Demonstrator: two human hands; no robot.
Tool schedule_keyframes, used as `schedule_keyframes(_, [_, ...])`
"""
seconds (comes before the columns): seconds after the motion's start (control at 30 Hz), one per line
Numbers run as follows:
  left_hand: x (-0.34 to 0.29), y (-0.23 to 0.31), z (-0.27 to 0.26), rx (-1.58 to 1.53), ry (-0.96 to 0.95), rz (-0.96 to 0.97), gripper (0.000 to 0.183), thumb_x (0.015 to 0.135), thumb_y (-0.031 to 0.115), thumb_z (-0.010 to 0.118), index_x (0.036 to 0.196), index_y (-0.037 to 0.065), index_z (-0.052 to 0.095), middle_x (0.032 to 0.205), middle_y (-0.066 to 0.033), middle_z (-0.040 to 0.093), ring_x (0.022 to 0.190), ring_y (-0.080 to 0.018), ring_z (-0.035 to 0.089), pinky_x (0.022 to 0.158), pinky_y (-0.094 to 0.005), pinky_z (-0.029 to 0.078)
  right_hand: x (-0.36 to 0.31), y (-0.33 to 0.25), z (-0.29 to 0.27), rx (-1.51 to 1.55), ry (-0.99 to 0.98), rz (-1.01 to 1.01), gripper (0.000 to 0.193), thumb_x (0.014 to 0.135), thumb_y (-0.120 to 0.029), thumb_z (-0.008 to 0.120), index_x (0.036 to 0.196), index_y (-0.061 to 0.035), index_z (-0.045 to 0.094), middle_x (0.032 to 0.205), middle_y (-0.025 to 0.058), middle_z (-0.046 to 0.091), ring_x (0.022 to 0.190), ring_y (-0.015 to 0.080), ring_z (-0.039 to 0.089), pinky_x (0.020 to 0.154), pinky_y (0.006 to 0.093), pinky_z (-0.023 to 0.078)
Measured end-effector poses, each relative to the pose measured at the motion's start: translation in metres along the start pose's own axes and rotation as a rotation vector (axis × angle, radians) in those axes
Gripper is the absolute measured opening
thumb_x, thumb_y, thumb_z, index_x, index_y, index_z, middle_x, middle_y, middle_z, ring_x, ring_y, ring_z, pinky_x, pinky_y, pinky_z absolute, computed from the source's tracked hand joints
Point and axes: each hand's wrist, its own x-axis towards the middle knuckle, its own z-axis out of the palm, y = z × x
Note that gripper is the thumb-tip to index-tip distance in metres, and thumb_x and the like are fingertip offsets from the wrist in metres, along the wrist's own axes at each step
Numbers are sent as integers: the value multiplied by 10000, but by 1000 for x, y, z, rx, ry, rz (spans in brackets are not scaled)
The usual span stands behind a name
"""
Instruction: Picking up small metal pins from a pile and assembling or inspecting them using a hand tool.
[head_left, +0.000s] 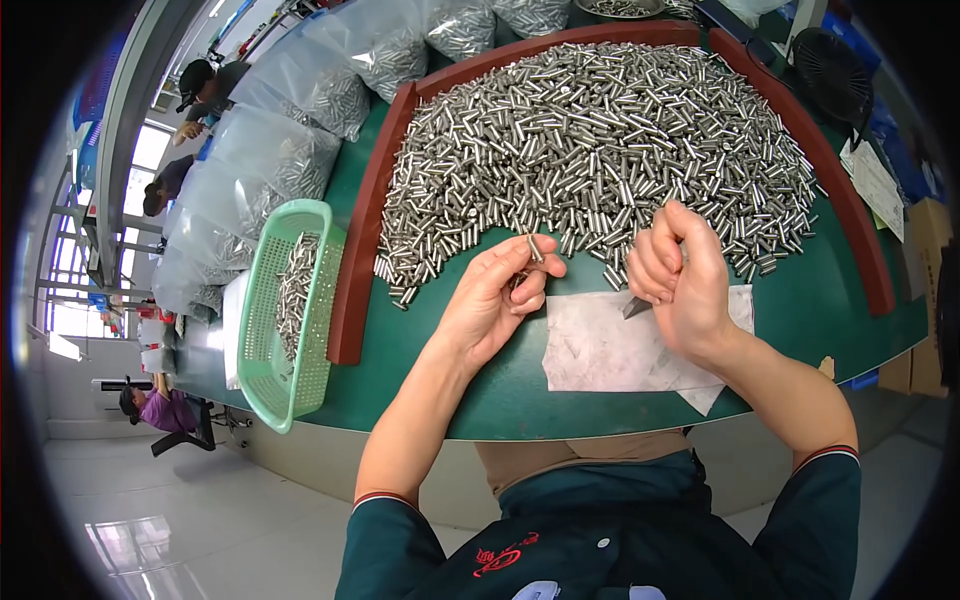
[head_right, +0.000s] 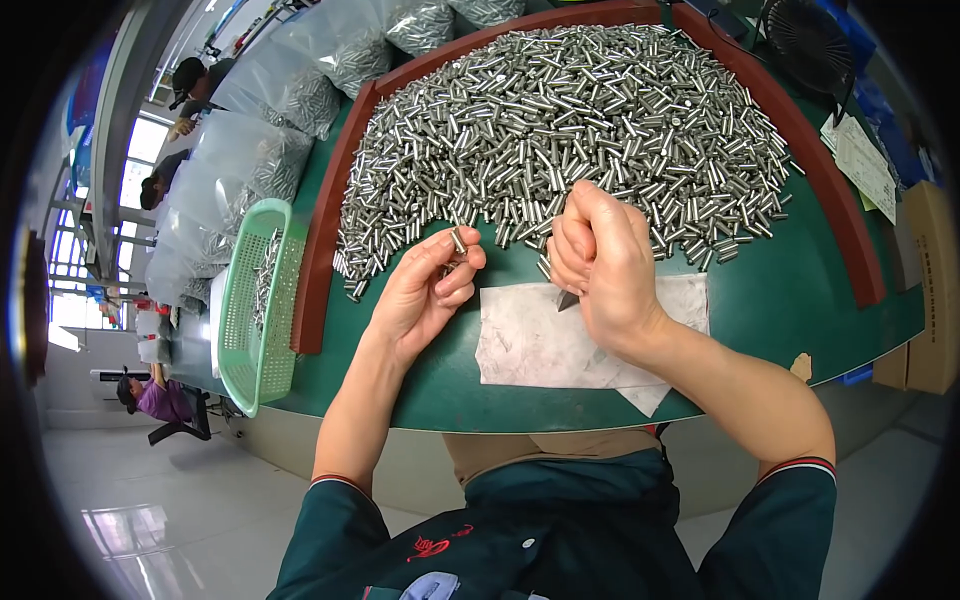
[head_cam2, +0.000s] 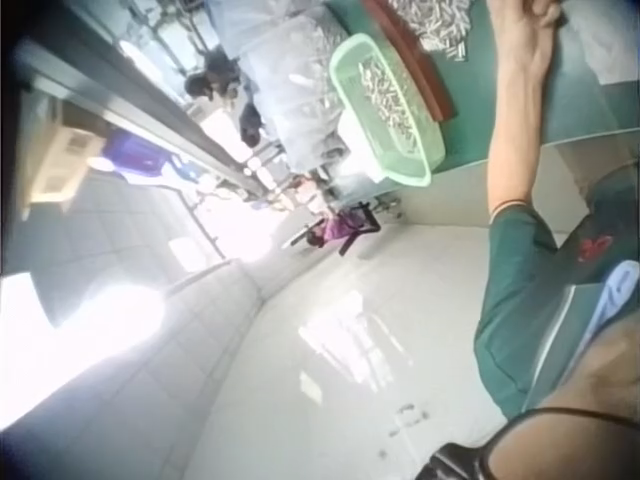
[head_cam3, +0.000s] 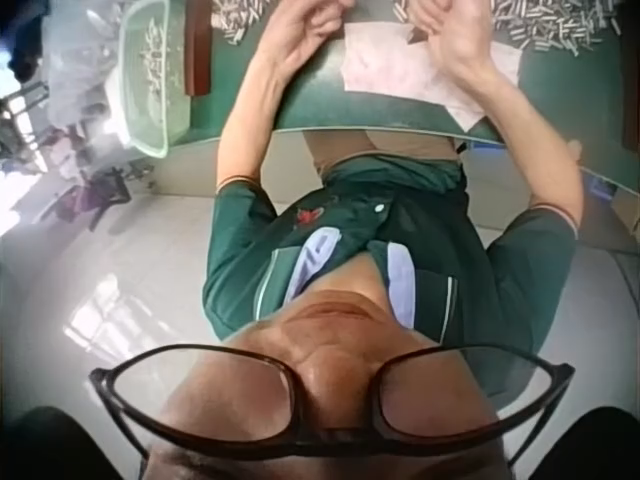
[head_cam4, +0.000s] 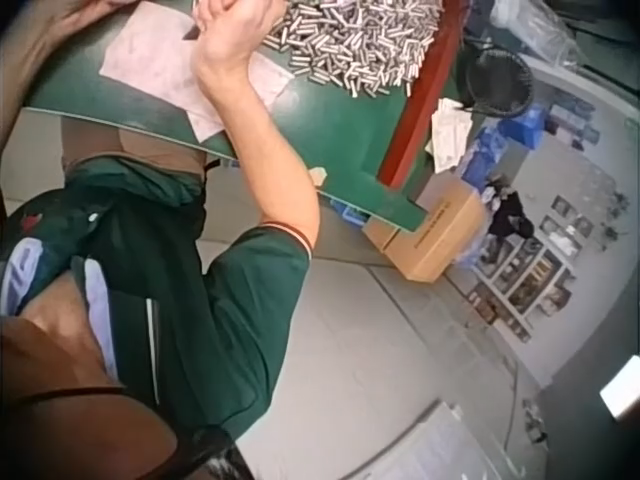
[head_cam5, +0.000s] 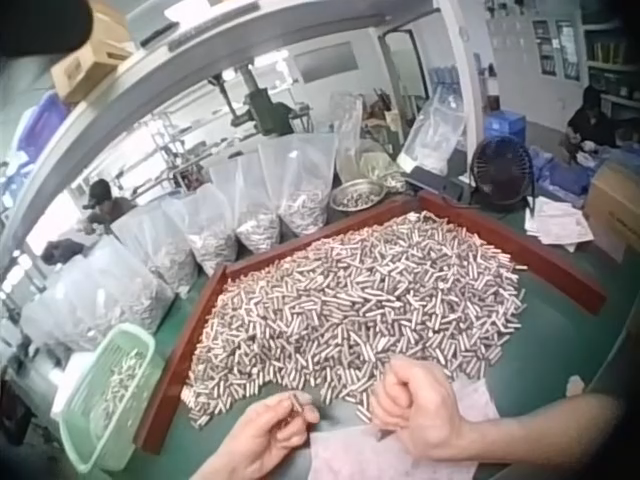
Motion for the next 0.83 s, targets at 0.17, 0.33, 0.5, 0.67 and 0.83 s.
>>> schedule_keyframes(0.17, [0,1,1,-28,25,0,249,892,196,437,993,-21,504,829,-127,581,501,-45,337,449,-165,287,0,-1,1,-5,10,3,399,884,-244,328,515,-113,256,417,-21,245,371,75,191,372,241,174])
schedule_keyframes(0.33, [0,-2,-6,-105,9,-42,265,903,218,416,989,-17,502,847,-140,586,502,-51,336,453,-174,295,1,-1,1,-7,15,13,387,873,-234,325,513,-113,252,416,-20,242,371,75,190,373,241,173])
schedule_keyframes(0.5, [0,-2,-10,-210,-1,-71,305,916,255,388,1011,-10,504,830,-115,577,486,-47,321,454,-175,299,1,-1,1,-11,15,16,378,865,-225,327,512,-113,252,416,-18,242,371,76,192,373,242,174])
schedule_keyframes(0.67, [-2,1,-2,-186,46,-45,290,917,276,384,845,20,500,766,-84,515,510,-65,311,455,-181,283,1,-1,1,-13,17,10,379,866,-230,328,513,-114,252,415,-18,240,371,76,195,374,242,175])
schedule_keyframes(0.83, [0,4,-5,75,99,39,306,882,318,455,764,37,479,754,-92,512,552,-85,356,465,-192,288,1,0,1,-11,16,14,388,873,-242,327,514,-114,255,412,-17,248,370,76,194,369,244,176])
